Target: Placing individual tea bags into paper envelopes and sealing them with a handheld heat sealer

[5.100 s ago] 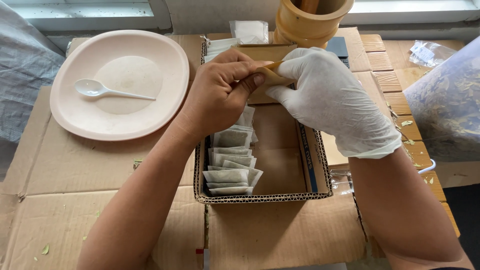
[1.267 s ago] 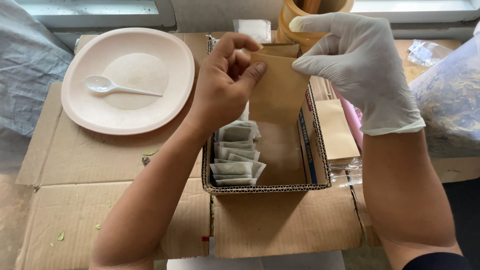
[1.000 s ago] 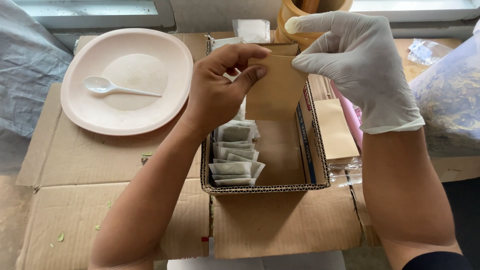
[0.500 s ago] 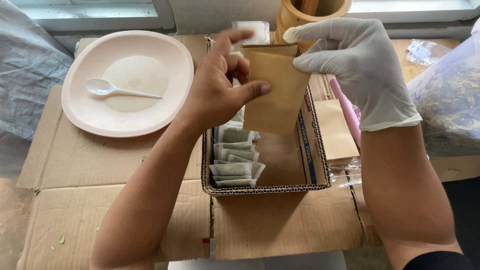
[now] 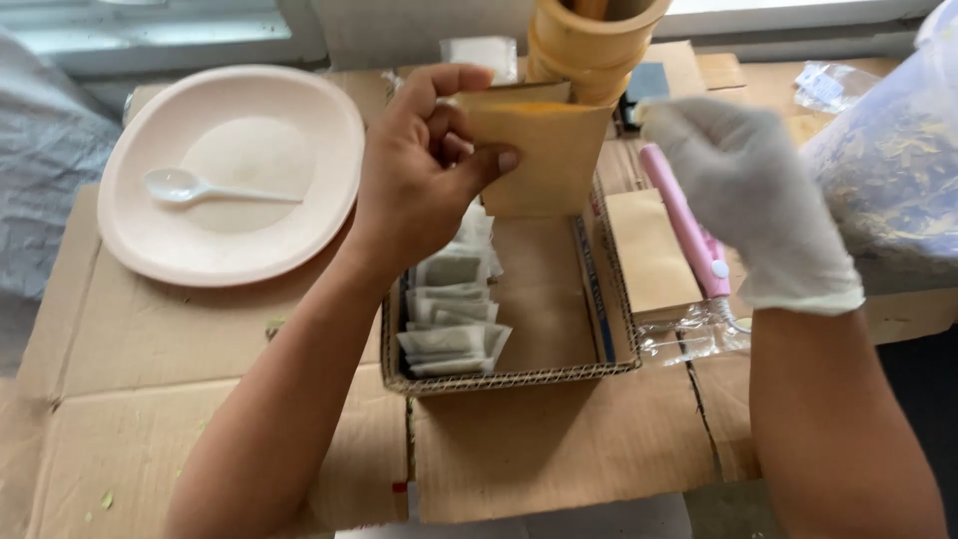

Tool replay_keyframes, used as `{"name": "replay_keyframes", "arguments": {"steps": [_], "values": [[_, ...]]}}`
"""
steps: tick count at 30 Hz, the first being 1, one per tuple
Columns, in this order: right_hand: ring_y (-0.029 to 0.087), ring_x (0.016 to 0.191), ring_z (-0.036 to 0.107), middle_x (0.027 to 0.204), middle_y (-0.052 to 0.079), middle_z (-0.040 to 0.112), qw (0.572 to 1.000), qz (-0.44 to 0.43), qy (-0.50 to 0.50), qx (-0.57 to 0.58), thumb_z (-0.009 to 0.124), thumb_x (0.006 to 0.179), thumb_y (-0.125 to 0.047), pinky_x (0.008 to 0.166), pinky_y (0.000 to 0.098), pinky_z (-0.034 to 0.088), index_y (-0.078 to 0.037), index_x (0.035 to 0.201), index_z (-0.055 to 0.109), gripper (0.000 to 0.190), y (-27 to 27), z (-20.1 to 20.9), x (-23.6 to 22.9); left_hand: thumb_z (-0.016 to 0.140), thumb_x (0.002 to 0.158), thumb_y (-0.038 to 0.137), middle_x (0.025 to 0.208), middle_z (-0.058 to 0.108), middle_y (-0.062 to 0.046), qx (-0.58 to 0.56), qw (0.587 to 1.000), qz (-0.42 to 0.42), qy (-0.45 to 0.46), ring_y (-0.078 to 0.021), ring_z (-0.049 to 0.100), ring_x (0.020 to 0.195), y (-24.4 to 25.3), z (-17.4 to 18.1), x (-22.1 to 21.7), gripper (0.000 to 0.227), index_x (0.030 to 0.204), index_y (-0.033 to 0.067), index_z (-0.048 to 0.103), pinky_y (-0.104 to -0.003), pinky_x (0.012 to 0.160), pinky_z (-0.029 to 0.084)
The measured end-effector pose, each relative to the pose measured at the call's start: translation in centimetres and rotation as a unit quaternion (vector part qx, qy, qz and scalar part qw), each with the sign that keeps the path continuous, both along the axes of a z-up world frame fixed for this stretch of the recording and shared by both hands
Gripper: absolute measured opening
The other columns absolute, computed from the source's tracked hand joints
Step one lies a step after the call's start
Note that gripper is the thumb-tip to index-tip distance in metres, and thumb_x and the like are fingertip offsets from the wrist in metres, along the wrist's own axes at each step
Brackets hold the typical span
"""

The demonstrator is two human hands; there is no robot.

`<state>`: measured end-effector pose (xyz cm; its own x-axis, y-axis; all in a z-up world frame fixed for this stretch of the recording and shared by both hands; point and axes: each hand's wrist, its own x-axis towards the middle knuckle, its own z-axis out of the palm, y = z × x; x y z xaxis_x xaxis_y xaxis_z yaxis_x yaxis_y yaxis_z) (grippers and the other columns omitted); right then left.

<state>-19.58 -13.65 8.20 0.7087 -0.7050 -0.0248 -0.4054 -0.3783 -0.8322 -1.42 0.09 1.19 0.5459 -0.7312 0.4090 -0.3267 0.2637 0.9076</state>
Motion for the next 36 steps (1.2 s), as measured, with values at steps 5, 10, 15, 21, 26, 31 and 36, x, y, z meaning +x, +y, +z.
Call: {"name": "replay_keyframes", "arguments": {"steps": [5,10,15,21,26,31,36], "values": [[0.014,0.060,0.050,0.090,0.005,0.072,0.983,-0.042,0.145,-0.106,0.053,0.101,-0.028,0.054,0.0315,0.041,-0.013,0.122,0.069,0.030,-1.9,-2.4,-0.9,0.075,0.092,-0.001,0.073,0.047,0.002,-0.055,0.997,-0.044,0.012,-0.0036,0.045,0.063,0.1,1.2,-2.1,0.044,0.128,0.0084,0.052,-0.021,0.059,0.051],[0.030,0.029,0.048,0.077,0.016,0.064,0.954,-0.066,0.270,-0.109,0.043,0.109,-0.039,0.032,0.0461,0.048,-0.007,0.103,0.063,0.039,-3.4,-3.8,-1.5,0.076,0.091,0.002,0.078,0.057,0.000,-0.025,0.996,-0.069,0.049,-0.0021,0.048,0.067,-0.1,1.3,-3.9,0.040,0.124,0.0077,0.055,-0.015,0.060,0.042],[0.032,0.041,0.054,0.106,0.019,0.063,0.939,-0.075,0.334,-0.020,0.041,0.089,-0.009,0.033,0.0433,0.045,-0.006,0.144,0.042,0.055,-3.2,-1.9,-1.0,0.074,0.092,0.005,0.085,0.067,-0.002,0.006,0.996,-0.078,0.037,-0.0048,0.059,0.076,-0.4,1.0,-3.4,0.013,0.099,0.0036,0.062,-0.017,0.066,0.050],[0.027,0.062,0.065,0.144,-0.024,0.056,0.946,-0.137,0.276,0.102,0.045,0.091,-0.005,0.035,0.0398,0.041,-0.016,0.153,0.033,0.064,-2.7,-1.3,-0.9,0.073,0.093,0.010,0.086,0.064,0.000,0.026,0.995,-0.087,0.049,-0.0037,0.057,0.077,-0.6,0.5,-3.0,0.013,0.099,0.0059,0.062,-0.017,0.064,0.047],[0.030,0.082,0.065,0.131,0.000,0.061,0.927,-0.097,0.359,0.054,0.035,0.083,-0.004,0.061,0.0385,0.043,-0.025,0.138,0.055,0.062,-3.8,-1.5,-1.0,0.073,0.093,0.011,0.084,0.065,-0.001,0.031,0.994,-0.085,0.055,-0.0036,0.057,0.074,-0.4,0.6,-3.0,0.012,0.097,0.0064,0.062,-0.016,0.061,0.044],[0.028,0.069,0.061,0.093,0.013,0.069,0.923,-0.081,0.375,0.012,0.051,0.077,-0.004,0.061,0.0389,0.047,-0.021,0.121,0.069,0.050,-5.2,-3.1,-1.0,0.073,0.093,0.011,0.077,0.061,0.002,0.041,0.994,-0.082,0.051,-0.0021,0.050,0.064,-0.4,0.7,-2.7,0.012,0.096,0.0080,0.062,-0.016,0.053,0.038],[0.024,0.051,0.061,0.147,0.000,0.058,0.971,-0.108,0.212,-0.038,0.048,0.079,0.004,0.029,0.0332,0.038,-0.006,0.091,0.068,0.025,-2.9,-1.1,-1.4,0.072,0.093,0.008,0.080,0.057,0.002,0.014,0.995,-0.074,0.064,-0.0048,0.052,0.073,-0.4,0.3,-2.0,0.013,0.094,0.0081,0.059,-0.018,0.064,0.046]]}}
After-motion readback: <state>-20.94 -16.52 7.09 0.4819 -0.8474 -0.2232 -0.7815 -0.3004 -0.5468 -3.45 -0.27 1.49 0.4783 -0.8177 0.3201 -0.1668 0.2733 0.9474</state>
